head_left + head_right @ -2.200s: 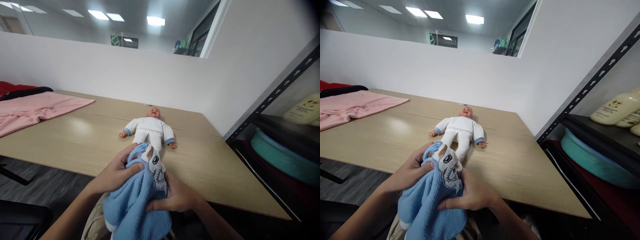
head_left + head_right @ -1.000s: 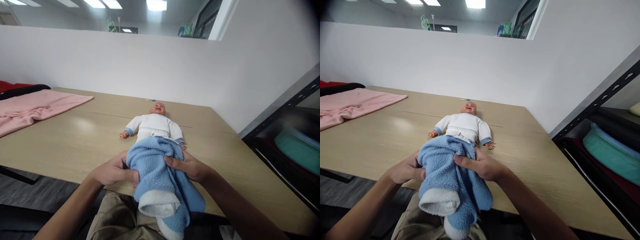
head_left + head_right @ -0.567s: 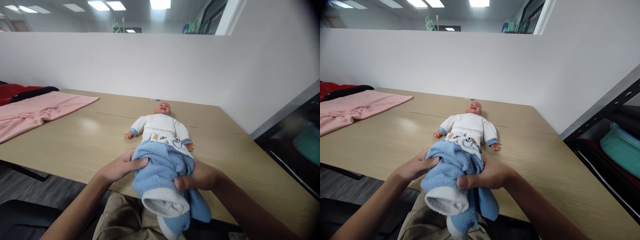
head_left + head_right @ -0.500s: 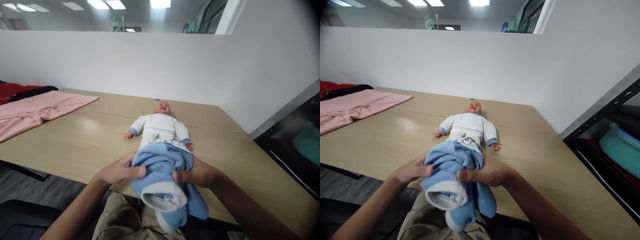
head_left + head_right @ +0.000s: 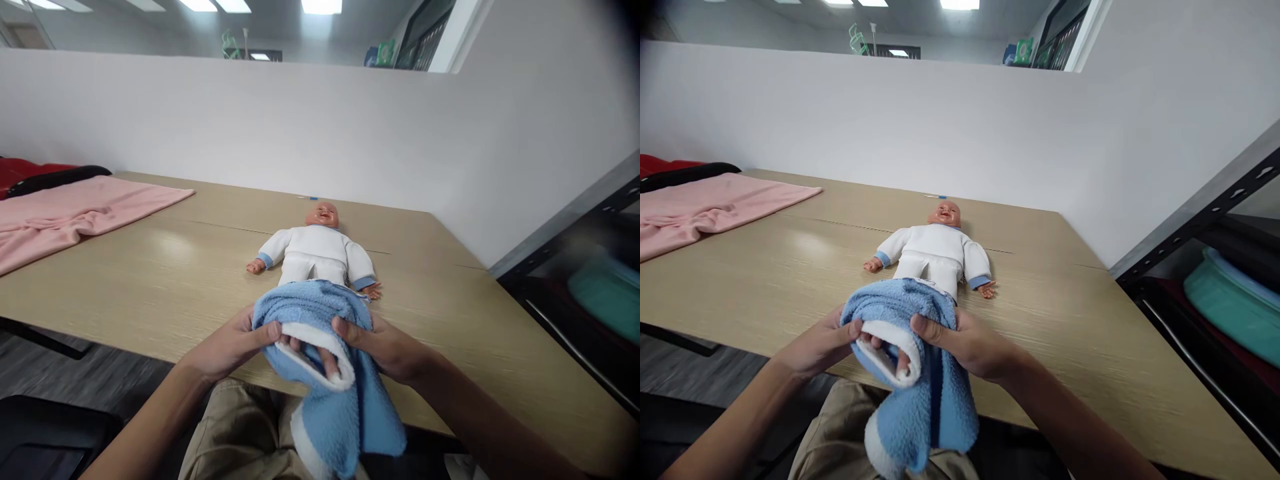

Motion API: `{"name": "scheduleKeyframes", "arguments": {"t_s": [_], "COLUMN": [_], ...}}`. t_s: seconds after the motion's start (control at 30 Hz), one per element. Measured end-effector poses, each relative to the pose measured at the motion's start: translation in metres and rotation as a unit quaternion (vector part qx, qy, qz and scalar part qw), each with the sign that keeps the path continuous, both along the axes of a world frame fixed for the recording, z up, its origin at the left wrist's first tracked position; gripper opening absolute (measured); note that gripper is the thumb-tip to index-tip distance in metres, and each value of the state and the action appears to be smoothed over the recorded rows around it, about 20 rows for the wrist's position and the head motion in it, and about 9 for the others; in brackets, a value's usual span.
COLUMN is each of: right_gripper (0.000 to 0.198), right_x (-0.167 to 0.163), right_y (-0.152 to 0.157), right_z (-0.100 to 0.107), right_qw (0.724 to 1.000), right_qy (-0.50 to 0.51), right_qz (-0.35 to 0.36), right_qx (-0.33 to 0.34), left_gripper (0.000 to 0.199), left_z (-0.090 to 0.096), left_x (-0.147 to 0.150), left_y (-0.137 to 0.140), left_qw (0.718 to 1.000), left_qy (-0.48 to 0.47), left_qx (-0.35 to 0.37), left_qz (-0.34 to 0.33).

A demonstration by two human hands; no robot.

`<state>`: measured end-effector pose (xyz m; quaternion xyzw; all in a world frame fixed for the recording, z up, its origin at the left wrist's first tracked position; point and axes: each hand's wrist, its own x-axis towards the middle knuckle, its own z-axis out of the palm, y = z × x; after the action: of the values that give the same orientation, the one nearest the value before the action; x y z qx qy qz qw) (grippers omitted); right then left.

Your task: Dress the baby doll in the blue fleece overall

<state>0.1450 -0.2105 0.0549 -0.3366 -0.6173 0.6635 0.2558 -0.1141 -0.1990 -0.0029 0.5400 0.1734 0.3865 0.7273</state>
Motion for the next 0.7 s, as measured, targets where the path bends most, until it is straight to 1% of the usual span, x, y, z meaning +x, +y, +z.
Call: {"name": "scheduleKeyframes", "arguments": {"t_s": [0.03,0.1,0.2,0.23,0.27,0.3,0.37,0.43,0.47,0.5,0.53,0.6,0.63,0.7], "right_gripper": [0.057,0.058,0.068,0.069,0.067,0.065,0.062,0.06,0.056,0.05,0.042,0.028,0.023,0.014], "right_x": [-0.001,-0.002,-0.003,-0.003,-0.003,-0.003,-0.005,-0.008,-0.01,-0.013,-0.016,-0.022,-0.025,-0.03], "right_y": [-0.002,-0.005,-0.01,-0.013,-0.015,-0.019,-0.026,-0.034,-0.037,-0.04,-0.042,-0.042,-0.041,-0.035], "right_z": [-0.001,-0.001,0.004,0.005,0.006,0.005,0.002,-0.002,-0.004,-0.006,-0.008,-0.01,-0.011,-0.013], "right_qw": [1.0,1.0,0.997,0.996,0.997,0.998,0.991,0.962,0.942,0.922,0.908,0.893,0.89,0.891], "right_qy": [0.006,0.02,0.038,0.031,0.014,-0.013,-0.095,-0.196,-0.244,-0.281,-0.304,-0.311,-0.304,-0.298], "right_qz": [-0.01,-0.015,0.057,0.07,0.063,0.032,-0.07,-0.176,-0.216,-0.241,-0.251,-0.242,-0.231,-0.207], "right_qx": [-0.008,0.003,0.039,0.047,0.053,0.057,0.065,0.072,0.085,0.109,0.143,0.218,0.248,0.275], "left_gripper": [0.042,0.044,0.044,0.045,0.046,0.046,0.041,0.039,0.042,0.045,0.047,0.045,0.042,0.038], "left_z": [0.0,-0.003,-0.008,-0.01,-0.011,-0.011,-0.008,-0.003,-0.001,0.0,0.0,-0.002,-0.005,-0.011], "left_x": [0.0,0.0,-0.002,-0.003,-0.004,-0.005,-0.004,-0.001,0.001,0.003,0.005,0.008,0.01,0.012], "left_y": [-0.003,-0.008,-0.019,-0.023,-0.027,-0.031,-0.039,-0.046,-0.049,-0.051,-0.053,-0.055,-0.055,-0.054], "left_qw": [1.0,1.0,0.998,0.997,0.996,0.994,0.99,0.984,0.98,0.974,0.967,0.943,0.925,0.889], "left_qy": [-0.004,-0.006,0.016,0.03,0.045,0.059,0.088,0.123,0.147,0.174,0.202,0.265,0.297,0.353], "left_qx": [-0.002,-0.006,-0.01,-0.013,-0.017,-0.025,-0.053,-0.083,-0.088,-0.083,-0.066,-0.012,0.02,0.071], "left_qz": [0.007,0.021,0.055,0.066,0.077,0.085,0.093,0.095,0.102,0.117,0.141,0.203,0.235,0.282]}}
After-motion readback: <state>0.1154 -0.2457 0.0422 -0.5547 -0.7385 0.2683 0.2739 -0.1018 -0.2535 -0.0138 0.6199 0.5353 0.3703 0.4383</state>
